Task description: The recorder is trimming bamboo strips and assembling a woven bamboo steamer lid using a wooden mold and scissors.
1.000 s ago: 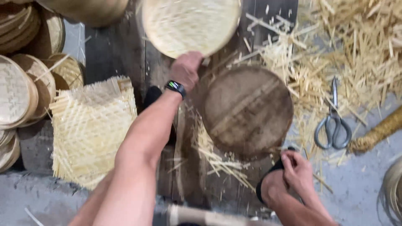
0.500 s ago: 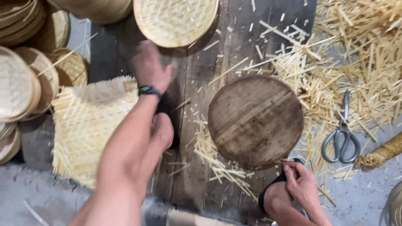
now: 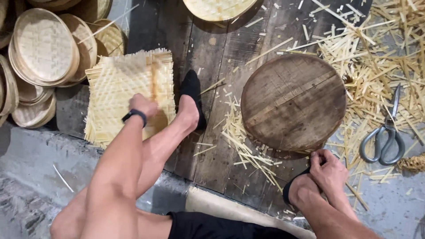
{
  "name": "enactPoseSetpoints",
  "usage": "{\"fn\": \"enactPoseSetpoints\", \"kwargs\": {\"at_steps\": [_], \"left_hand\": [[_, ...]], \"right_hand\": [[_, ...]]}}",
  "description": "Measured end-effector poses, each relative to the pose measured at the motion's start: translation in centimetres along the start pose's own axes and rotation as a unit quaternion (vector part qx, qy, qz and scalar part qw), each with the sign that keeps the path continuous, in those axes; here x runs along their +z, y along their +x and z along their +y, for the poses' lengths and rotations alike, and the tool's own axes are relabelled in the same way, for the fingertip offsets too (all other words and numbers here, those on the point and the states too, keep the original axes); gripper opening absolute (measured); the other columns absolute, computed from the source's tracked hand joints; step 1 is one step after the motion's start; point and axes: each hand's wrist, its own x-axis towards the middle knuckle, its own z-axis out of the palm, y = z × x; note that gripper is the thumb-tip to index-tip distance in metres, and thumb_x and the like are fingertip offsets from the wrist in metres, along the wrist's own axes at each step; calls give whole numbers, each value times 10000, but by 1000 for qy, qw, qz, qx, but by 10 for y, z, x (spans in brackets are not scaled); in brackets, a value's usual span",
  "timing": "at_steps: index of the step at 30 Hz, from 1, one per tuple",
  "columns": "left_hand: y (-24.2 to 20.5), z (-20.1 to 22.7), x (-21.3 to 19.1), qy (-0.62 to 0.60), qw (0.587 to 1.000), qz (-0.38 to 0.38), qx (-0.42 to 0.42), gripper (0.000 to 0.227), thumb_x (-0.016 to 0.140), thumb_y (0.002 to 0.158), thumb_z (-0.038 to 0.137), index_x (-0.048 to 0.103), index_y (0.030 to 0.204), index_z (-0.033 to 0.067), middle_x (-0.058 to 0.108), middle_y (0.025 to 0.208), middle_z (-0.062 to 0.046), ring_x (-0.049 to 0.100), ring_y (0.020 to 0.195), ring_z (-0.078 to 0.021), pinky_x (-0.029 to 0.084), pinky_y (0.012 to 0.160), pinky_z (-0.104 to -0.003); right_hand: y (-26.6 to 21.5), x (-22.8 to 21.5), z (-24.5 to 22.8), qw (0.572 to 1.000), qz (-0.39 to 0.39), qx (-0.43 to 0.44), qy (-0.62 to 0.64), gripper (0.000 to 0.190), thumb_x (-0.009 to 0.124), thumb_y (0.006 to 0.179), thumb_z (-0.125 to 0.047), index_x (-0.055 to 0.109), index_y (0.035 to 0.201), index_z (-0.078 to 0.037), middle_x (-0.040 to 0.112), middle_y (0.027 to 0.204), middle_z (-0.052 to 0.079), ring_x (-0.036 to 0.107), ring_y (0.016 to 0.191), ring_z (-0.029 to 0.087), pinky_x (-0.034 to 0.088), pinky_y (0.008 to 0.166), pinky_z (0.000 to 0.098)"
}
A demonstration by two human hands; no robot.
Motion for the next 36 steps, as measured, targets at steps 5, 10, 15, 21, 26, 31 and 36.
{"fn": "enactPoseSetpoints", "kwargs": {"at_steps": [5,10,15,21,26,31,36], "left_hand": [[-8,-27,-56,7,960,278,-1,214,716,864,93,701,1044,-21,706,1021,-281,697,944,-422,563,796,-508],[-180,93,-92,-59,877,402,256,292,605,977,-81,624,1269,-91,636,1293,-308,608,1218,-462,506,1052,-535],[-290,177,51,-125,772,169,600,586,422,1032,-65,324,1605,14,265,1694,-212,276,1602,-310,239,1350,-489],[-307,197,117,56,698,9,714,650,570,912,61,364,1527,14,301,1644,-207,250,1557,-353,187,1286,-543],[-258,231,58,-187,818,101,534,667,796,818,228,524,1354,-58,601,1269,-252,581,1156,-376,453,997,-520],[-133,232,88,-329,927,-35,179,395,904,770,141,670,990,-88,723,869,-155,688,759,-251,564,684,-389],[-127,227,100,-485,838,-191,162,286,905,707,44,723,920,-15,759,829,-72,677,664,-94,554,599,-239]], "right_hand": [[6,3,7,1000,-5,9,17,290,669,958,-421,771,1079,-177,744,846,115,714,814,337,544,751,474],[31,-6,30,990,39,-22,133,380,621,1019,-397,742,1087,-44,706,853,149,686,762,289,539,734,419],[31,-106,-45,679,-80,59,727,574,342,1047,-448,600,1235,29,694,977,83,661,852,154,548,797,283],[66,-82,-24,784,-98,74,608,299,657,972,-204,638,1189,0,720,998,30,667,814,103,573,714,263],[66,-64,-18,813,-53,87,573,265,770,920,-103,669,1148,-13,717,974,20,631,778,57,516,664,204],[72,-54,-7,821,-33,85,564,279,803,934,-120,668,1139,10,698,914,11,578,714,49,446,590,194],[44,-103,-70,947,164,-79,266,564,840,844,-181,581,1279,67,640,1182,161,593,1059,244,477,929,371]]}}
